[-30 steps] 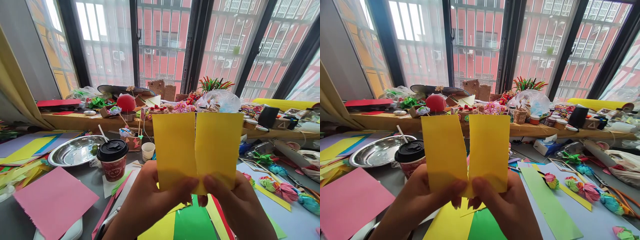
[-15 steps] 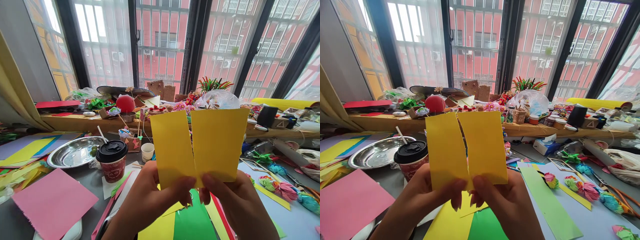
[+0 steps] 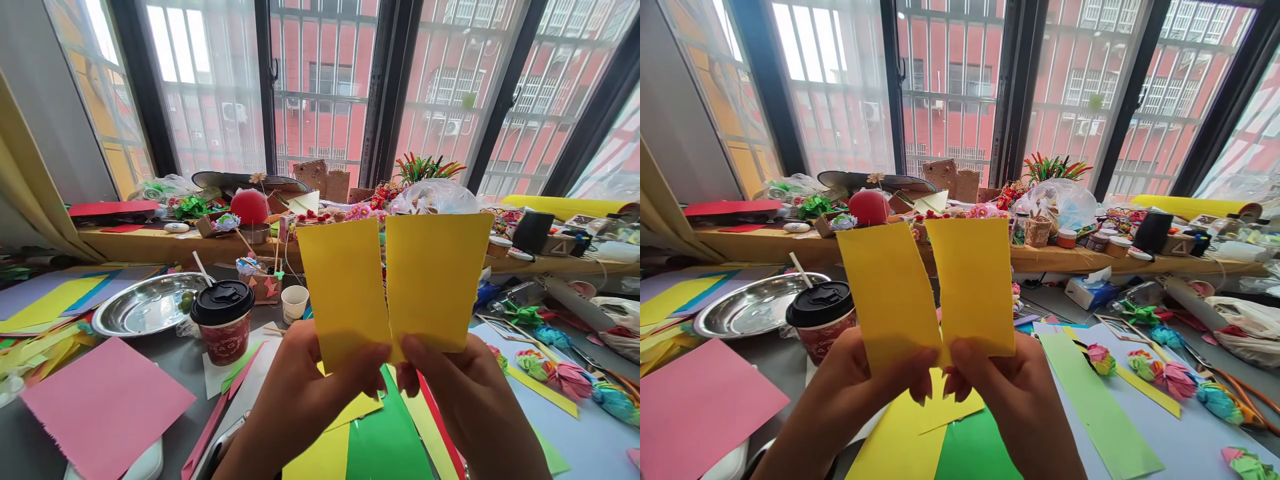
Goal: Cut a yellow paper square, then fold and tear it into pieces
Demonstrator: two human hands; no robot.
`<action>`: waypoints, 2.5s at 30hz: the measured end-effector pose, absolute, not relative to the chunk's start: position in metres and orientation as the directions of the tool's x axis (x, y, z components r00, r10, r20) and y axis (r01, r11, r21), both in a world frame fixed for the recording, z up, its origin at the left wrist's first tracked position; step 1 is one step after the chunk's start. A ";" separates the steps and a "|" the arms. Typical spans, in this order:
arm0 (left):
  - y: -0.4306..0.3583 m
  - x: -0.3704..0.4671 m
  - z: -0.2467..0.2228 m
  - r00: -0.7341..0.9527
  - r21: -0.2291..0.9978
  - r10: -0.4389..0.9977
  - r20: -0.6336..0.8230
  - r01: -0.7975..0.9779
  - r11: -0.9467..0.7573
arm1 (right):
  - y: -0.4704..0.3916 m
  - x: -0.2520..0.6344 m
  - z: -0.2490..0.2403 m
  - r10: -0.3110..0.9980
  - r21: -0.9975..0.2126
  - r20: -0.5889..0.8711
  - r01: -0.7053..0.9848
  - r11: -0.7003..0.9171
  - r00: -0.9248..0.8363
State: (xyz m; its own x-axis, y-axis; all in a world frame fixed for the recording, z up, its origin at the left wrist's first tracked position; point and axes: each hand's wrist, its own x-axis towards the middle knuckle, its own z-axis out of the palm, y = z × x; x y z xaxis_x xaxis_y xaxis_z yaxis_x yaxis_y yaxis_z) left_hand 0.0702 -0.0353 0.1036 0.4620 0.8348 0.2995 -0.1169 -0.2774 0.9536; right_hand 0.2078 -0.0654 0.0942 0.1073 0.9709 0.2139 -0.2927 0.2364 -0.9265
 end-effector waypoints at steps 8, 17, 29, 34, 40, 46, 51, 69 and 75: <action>-0.034 0.069 0.104 0.461 0.962 0.845 0.272 -0.098 -0.256 | -0.061 0.212 0.091 0.968 -0.927 0.245 -0.277 0.251 0.057; -0.035 0.076 0.106 0.473 0.956 0.831 0.292 -0.152 -0.249 | -0.062 0.212 0.094 0.958 -0.952 0.274 -0.119 0.283 0.085; -0.031 0.072 0.107 0.529 0.955 0.799 0.286 -0.093 -0.280 | -0.057 0.210 0.091 0.950 -0.942 0.306 -0.129 0.311 0.054; -0.028 0.072 0.106 0.544 0.951 0.788 0.287 -0.064 -0.302 | -0.053 0.215 0.085 0.953 -0.939 0.302 -0.177 0.293 -0.022; -0.026 0.073 0.102 0.542 0.940 0.773 0.328 -0.108 -0.323 | -0.047 0.213 0.079 0.954 -0.911 0.296 -0.313 0.267 -0.049; -0.028 0.070 0.102 0.350 0.934 0.866 0.357 -0.158 -0.322 | -0.041 0.217 0.079 0.951 -0.893 0.281 -0.330 0.307 0.127; -0.022 0.060 0.106 0.334 0.930 0.872 0.358 -0.044 -0.365 | -0.039 0.222 0.079 0.940 -0.898 0.298 -0.285 0.335 0.166; 0.043 0.044 0.052 0.403 0.606 0.892 -0.204 0.768 -0.208 | -0.022 0.223 0.075 0.965 -0.942 0.261 -0.222 0.252 -0.010; 0.022 0.051 0.084 0.364 0.816 0.901 0.234 0.430 -0.386 | -0.025 0.217 0.078 0.973 -0.978 0.179 -0.131 0.160 -0.149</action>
State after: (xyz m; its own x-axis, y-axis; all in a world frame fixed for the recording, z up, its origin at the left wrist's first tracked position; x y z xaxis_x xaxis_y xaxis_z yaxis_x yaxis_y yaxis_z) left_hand 0.0514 0.0224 0.0840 0.3642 0.9013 0.2345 0.4297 -0.3860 0.8163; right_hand 0.2174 -0.0254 0.0777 -0.1494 0.9725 0.1786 -0.1307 0.1596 -0.9785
